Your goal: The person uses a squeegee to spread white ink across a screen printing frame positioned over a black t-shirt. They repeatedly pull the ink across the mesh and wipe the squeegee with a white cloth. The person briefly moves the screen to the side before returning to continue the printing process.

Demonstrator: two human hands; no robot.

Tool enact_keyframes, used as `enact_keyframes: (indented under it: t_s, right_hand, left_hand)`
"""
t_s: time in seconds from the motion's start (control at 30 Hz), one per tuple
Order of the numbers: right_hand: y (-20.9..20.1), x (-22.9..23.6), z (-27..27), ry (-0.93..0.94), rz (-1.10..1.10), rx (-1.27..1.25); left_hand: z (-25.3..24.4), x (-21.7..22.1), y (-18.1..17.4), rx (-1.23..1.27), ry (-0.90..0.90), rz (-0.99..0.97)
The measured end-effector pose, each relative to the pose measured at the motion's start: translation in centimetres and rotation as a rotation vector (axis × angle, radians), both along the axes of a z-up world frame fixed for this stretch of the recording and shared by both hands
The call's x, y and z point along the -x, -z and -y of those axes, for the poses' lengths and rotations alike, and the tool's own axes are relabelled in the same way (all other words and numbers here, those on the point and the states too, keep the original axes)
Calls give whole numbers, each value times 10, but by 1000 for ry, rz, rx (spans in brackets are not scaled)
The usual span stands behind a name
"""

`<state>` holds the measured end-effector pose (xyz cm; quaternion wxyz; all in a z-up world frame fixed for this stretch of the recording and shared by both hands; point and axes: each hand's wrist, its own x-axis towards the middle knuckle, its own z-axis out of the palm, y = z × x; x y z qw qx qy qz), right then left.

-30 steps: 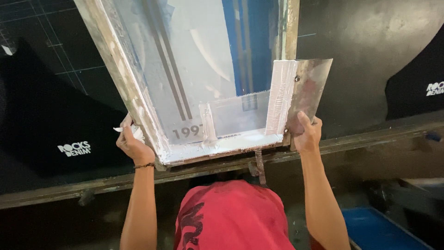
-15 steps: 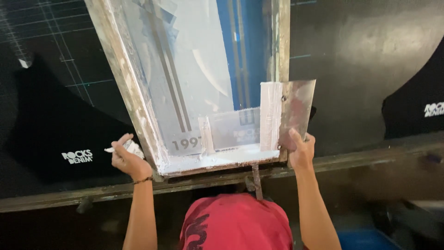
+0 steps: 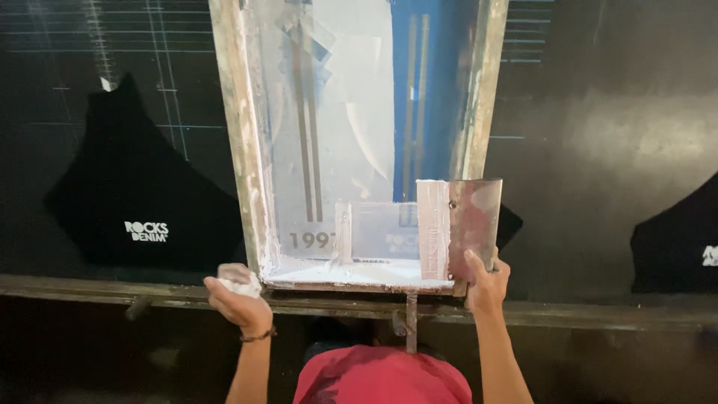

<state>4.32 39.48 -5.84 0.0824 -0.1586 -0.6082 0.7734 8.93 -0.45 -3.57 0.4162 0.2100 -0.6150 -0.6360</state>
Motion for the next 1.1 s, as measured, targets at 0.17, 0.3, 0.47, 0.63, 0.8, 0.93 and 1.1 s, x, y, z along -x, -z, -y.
enact_keyframes:
  t_s: [0.17,0.3,0.47,0.63,0.8,0.93,1.1]
  right_hand:
    - [10,0,-3,-13,-17,12]
    - [-11,1,6,7,32,-47]
    - [-12,2,6,0,31,-53]
    - [1,3,3,16,23,-67]
    - [-14,0,8,8,0,-63]
    - [-62,-2,28,60,-89,-256]
    - [-47,0,22,87,-84,-190]
  left_hand:
    - [-23,-2,-6,-24,117,-29]
    - [-38,4,-15,-20,289,-125]
    - [-57,11,-40,179,363,16]
    - [-71,20,-34,-5,570,42]
    - [-85,18,-41,-175,579,228]
    - [-91,24,-18,-43,474,201]
    - [-99,23,-10,150,348,349]
